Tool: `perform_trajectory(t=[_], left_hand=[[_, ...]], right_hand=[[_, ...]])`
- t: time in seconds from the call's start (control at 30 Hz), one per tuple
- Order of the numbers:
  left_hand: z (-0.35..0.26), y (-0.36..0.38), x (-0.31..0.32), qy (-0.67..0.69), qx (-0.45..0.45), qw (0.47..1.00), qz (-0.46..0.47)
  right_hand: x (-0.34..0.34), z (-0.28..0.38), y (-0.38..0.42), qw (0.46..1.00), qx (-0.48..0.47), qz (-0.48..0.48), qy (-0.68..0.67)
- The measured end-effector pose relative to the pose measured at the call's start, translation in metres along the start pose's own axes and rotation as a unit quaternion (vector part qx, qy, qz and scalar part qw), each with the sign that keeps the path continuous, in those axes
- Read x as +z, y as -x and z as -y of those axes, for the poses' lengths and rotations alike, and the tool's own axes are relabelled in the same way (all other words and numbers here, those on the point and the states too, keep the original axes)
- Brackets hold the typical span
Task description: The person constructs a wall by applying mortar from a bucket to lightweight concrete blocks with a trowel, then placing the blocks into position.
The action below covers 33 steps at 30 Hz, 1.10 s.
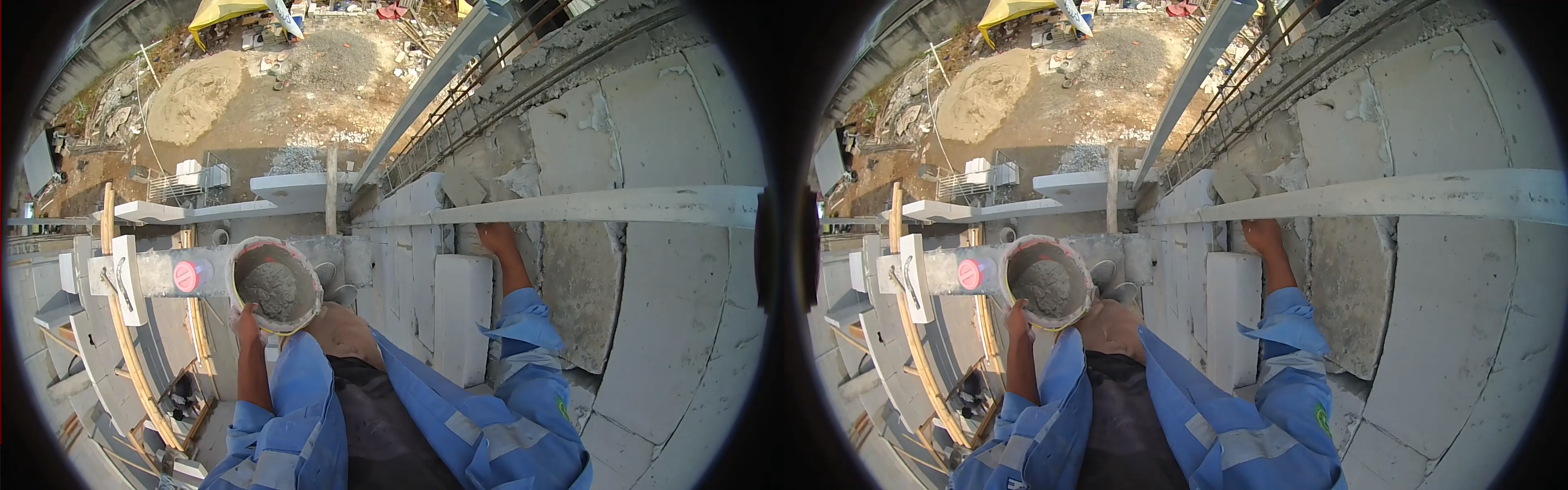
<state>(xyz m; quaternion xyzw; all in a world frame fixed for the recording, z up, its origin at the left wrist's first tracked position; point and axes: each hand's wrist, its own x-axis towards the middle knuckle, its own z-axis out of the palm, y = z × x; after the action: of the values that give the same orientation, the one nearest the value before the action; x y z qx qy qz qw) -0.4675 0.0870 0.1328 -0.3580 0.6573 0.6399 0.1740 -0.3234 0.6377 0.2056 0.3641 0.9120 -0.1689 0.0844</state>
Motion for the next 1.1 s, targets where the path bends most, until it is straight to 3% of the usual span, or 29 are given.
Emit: perform_trajectory(t=[0.1, 0.17, 0.2, 0.27, 0.4, 0.47, 0.5, 0.57, 0.6, 0.67, 0.87, 0.9, 0.97, 1.1], left_hand=[[0.006, -0.008, -0.009, -0.009, -0.003, 1.0, -0.01], [0.016, -0.02, -0.02, -0.005, -0.005, 1.0, -0.008], [0.014, -0.018, -0.02, -0.004, -0.006, 1.0, -0.005], [0.009, -0.011, -0.021, -0.012, -0.008, 1.0, -0.018], [0.006, -0.01, -0.014, 0.02, 0.021, 0.998, -0.056], [0.009, -0.013, -0.011, 0.008, 0.015, 0.998, -0.059], [0.009, -0.014, -0.009, -0.001, 0.012, 0.998, -0.064], [0.008, -0.014, -0.003, -0.004, 0.011, 0.998, -0.059], [0.008, -0.014, -0.003, -0.01, 0.009, 0.998, -0.057], [0.018, -0.026, -0.009, -0.012, -0.001, 0.998, -0.057], [0.017, -0.029, -0.014, -0.012, 0.002, 0.999, -0.037], [0.018, -0.027, -0.011, -0.006, -0.011, 0.999, -0.031], [0.017, -0.021, -0.005, -0.03, -0.031, 0.999, -0.03], [0.017, -0.028, 0.007, -0.031, -0.024, 0.999, -0.018]], right_hand=[[0.021, -0.014, -0.014, 0.999, -0.037, 0.014, 0.001], [0.036, -0.025, -0.021, 0.993, 0.044, 0.06, -0.095], [0.033, -0.024, -0.021, 0.993, 0.041, 0.062, -0.095], [0.025, -0.024, -0.019, 0.998, -0.044, 0.045, -0.006], [0.001, -0.009, -0.009, 0.996, -0.064, 0.045, 0.032], [-0.016, 0.015, -0.004, 0.974, 0.12, 0.146, -0.125], [-0.004, 0.003, -0.008, 0.974, 0.123, 0.144, -0.124], [0.035, -0.03, -0.024, 0.994, -0.016, 0.056, -0.09], [0.038, -0.027, -0.022, 0.994, -0.015, 0.056, -0.091], [0.046, -0.012, -0.011, 0.991, -0.091, -0.062, 0.077], [0.004, 0.043, 0.016, 0.991, 0.072, 0.039, 0.108], [0.002, 0.04, 0.015, 0.99, 0.075, 0.041, 0.111], [-0.004, 0.037, 0.013, 0.968, 0.079, 0.147, 0.188], [-0.012, 0.04, 0.019, 0.972, 0.046, 0.106, 0.205]])
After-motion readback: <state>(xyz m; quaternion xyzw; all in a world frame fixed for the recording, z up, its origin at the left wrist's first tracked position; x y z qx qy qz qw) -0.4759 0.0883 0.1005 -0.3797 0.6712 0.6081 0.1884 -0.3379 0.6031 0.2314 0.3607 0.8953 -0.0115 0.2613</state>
